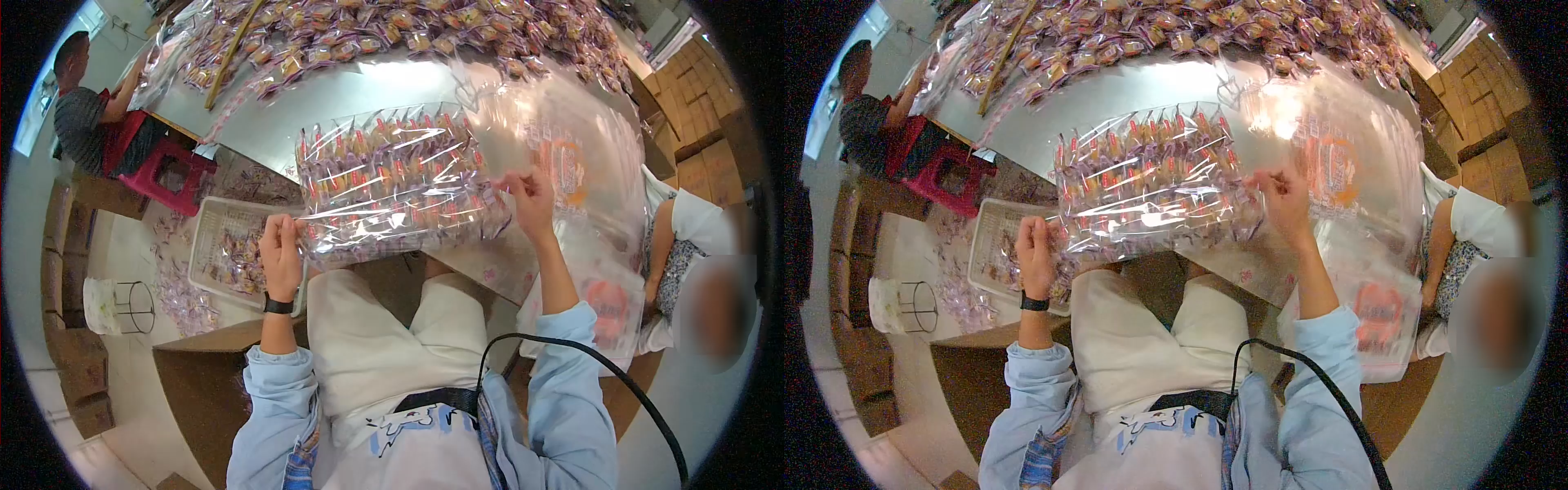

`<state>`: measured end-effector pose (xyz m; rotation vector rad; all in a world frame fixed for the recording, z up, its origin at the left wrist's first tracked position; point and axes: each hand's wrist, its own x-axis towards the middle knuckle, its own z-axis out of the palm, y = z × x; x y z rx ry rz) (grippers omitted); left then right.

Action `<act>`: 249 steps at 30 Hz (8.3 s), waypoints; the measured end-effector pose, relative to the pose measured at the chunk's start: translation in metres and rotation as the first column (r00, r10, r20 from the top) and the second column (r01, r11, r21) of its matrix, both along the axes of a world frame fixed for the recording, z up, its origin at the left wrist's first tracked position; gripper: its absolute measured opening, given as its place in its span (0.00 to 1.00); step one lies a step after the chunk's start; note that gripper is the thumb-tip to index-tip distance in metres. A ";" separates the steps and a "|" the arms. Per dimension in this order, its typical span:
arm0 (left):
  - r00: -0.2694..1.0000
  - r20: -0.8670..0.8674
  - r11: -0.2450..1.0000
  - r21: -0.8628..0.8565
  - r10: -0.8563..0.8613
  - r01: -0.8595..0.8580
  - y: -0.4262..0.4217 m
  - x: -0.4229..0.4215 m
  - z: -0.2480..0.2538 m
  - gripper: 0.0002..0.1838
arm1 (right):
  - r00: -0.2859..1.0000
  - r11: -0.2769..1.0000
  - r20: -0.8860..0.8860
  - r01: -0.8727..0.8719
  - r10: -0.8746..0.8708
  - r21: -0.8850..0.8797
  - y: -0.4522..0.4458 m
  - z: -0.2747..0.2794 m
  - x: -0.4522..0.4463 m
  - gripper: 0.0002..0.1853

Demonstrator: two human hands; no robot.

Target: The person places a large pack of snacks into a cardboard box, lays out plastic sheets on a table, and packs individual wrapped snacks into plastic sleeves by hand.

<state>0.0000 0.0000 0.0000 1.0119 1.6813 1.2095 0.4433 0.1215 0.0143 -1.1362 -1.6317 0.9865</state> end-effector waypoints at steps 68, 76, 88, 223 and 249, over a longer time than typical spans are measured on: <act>0.915 0.319 0.947 0.125 0.245 -0.297 -0.004 0.032 -0.041 0.12 | 0.838 0.786 -0.225 0.325 -0.497 -0.525 -0.026 -0.033 -0.022 0.07; 0.909 0.361 0.970 0.043 0.207 -0.238 0.002 0.017 -0.050 0.11 | 0.849 0.824 -0.253 0.308 -0.463 -0.476 -0.031 -0.038 -0.024 0.08; 0.836 0.517 0.980 -0.033 0.185 -0.197 0.012 0.008 -0.069 0.15 | 0.797 0.770 -0.364 0.186 -0.481 -0.611 -0.031 -0.058 -0.013 0.15; 0.972 0.204 0.980 0.182 -0.115 0.078 -0.028 0.057 -0.043 0.35 | 0.948 0.850 -0.122 0.200 -0.293 -0.487 -0.004 -0.061 0.005 0.11; 0.884 0.455 0.985 0.172 -0.106 0.030 -0.019 0.049 -0.042 0.30 | 0.973 0.957 -0.229 -0.073 0.007 -0.281 -0.077 -0.045 -0.029 0.35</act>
